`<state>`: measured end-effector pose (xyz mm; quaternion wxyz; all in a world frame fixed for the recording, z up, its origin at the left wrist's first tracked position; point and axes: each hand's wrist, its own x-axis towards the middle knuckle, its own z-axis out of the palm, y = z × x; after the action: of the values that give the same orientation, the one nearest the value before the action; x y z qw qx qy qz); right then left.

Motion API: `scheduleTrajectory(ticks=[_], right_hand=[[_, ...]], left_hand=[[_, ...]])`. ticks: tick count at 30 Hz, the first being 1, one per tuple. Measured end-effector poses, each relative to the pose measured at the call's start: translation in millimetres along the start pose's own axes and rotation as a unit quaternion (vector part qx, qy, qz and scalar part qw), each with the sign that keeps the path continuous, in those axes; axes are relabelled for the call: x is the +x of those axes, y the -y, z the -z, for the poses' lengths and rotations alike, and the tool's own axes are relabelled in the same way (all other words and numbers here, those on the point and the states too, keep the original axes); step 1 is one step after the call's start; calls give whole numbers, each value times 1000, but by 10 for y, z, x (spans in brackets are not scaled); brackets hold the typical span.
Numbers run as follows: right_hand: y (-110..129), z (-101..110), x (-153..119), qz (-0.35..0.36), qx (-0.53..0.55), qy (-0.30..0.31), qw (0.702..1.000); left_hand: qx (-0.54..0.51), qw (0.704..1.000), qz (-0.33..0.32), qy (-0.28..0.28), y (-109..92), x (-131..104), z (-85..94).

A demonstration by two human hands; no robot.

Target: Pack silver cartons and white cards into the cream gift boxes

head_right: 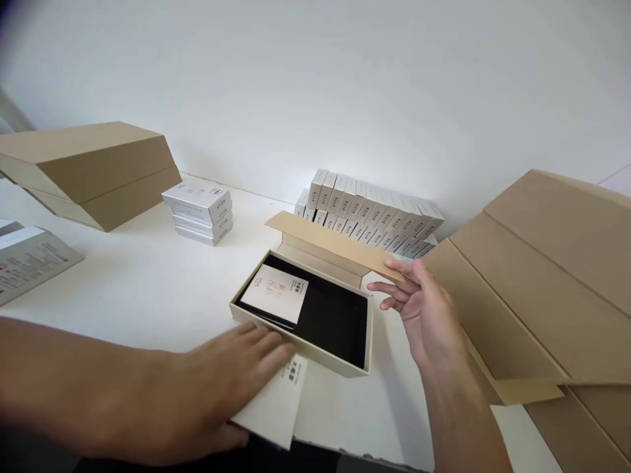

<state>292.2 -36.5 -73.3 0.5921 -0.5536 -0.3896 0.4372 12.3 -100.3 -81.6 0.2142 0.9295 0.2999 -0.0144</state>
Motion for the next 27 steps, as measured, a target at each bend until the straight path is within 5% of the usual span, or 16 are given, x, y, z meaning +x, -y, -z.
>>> scheduleTrajectory(ticks=[4, 7, 12, 16, 20, 23, 27], right_hand=[[-36, -21, -29, 9, -7, 12, 1000], [-64, -43, -29, 13, 4, 15, 1000], [-60, -59, -9, 5, 5, 12, 1000], [-61, -51, -3, 0, -9, 13, 1000], [-90, -21, -14, 5, -15, 15, 1000], [-48, 14, -18, 2, -8, 21, 1000], [162, 20, -19, 5, -14, 40, 999]], left_hand=[[12, 996, 86, -31, 180, -467, -73], [10, 990, 121, -71, 172, -600, -76], [30, 998, 38, 43, -26, -156, -85], [54, 996, 23, 62, -118, 139, -79], [50, 993, 18, 105, -273, 143, 200], [42, 999, -19, 18, -310, 224, 509], [4, 995, -3, -96, -82, 628, 719]])
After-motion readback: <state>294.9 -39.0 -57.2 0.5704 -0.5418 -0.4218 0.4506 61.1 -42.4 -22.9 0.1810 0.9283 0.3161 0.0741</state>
